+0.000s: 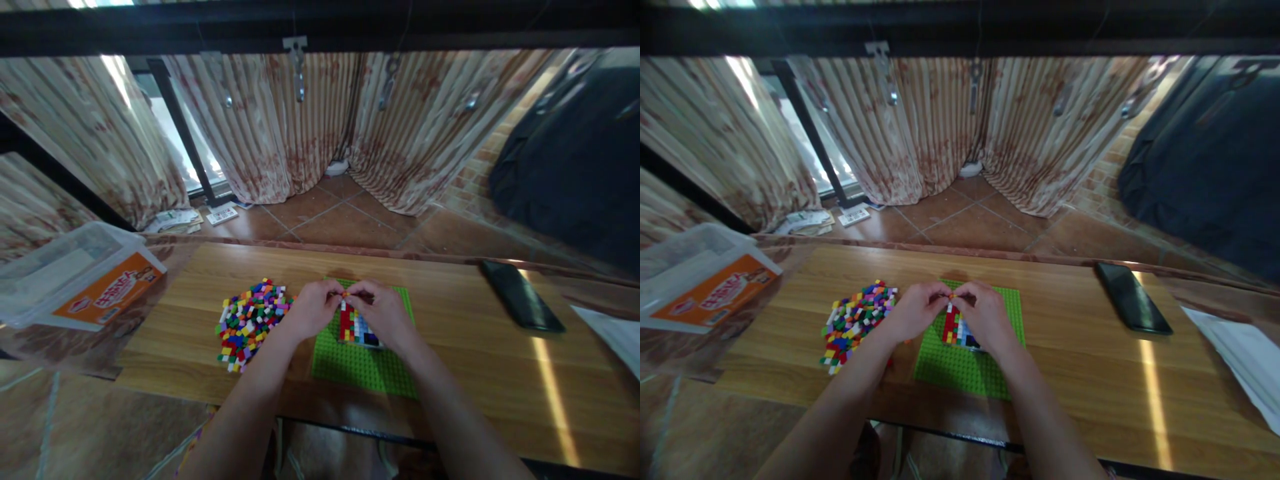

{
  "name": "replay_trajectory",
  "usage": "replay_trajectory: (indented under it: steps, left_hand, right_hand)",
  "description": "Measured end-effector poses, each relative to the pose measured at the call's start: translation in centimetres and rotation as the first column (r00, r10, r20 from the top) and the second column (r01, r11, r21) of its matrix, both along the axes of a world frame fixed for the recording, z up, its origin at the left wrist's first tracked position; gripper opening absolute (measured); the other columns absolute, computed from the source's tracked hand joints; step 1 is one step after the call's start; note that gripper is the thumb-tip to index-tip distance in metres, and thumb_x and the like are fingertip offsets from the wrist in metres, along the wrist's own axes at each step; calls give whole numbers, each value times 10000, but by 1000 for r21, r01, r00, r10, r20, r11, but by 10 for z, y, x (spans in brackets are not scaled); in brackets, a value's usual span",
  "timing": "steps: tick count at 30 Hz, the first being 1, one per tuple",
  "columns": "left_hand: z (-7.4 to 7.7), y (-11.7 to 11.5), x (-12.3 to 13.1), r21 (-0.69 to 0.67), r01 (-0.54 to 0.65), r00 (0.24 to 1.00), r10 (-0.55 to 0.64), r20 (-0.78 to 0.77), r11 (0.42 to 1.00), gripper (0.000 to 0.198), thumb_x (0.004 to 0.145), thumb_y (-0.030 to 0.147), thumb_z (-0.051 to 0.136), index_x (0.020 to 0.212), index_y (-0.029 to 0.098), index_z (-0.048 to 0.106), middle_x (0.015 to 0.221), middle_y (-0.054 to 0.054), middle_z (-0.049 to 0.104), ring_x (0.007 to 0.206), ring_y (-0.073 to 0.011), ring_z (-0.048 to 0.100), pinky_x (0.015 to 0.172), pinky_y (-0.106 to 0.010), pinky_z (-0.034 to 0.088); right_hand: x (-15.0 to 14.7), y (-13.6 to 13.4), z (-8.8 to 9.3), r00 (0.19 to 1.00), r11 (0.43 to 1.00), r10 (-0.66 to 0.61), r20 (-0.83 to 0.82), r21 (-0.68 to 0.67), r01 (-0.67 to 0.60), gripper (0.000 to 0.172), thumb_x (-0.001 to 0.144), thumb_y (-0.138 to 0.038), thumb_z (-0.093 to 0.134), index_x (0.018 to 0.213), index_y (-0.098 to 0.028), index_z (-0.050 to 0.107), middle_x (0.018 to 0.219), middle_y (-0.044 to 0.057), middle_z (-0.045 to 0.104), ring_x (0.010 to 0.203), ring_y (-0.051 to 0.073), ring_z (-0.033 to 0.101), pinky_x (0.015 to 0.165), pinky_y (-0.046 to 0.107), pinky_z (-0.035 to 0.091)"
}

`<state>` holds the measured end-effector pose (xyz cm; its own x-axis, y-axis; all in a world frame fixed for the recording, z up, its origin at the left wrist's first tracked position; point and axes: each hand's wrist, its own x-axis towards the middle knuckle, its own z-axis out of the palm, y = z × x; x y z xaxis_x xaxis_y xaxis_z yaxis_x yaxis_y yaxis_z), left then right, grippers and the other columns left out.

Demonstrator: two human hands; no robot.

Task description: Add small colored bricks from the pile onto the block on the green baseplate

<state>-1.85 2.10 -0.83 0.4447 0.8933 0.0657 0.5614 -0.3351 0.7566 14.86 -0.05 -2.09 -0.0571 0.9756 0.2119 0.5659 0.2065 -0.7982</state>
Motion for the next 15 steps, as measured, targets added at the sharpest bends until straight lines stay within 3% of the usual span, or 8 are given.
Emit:
replay_trajectory:
  steps: [8,15]
  left_hand:
    - [4,-2,1,-15,-6,1000,6,-28,1000,321,858,87,449,973,138,744,843,-51,730,780,-172,636,750,-274,469]
    - [2,-3,3,-23,-24,999,23,-32,999,320,863,104,455,986,144,748,845,-52,736,768,-170,641,726,-265,474]
  right_hand:
    - [2,4,1,993,994,-7,-120,-113,-7,140,739,-324,661,748,-209,740,734,24,738,662,169,650,651,285,488]
    - [6,8,-1,989,978,49,-140,-193,-76,178,759,-360,655,759,-205,743,725,16,741,678,174,668,653,281,489]
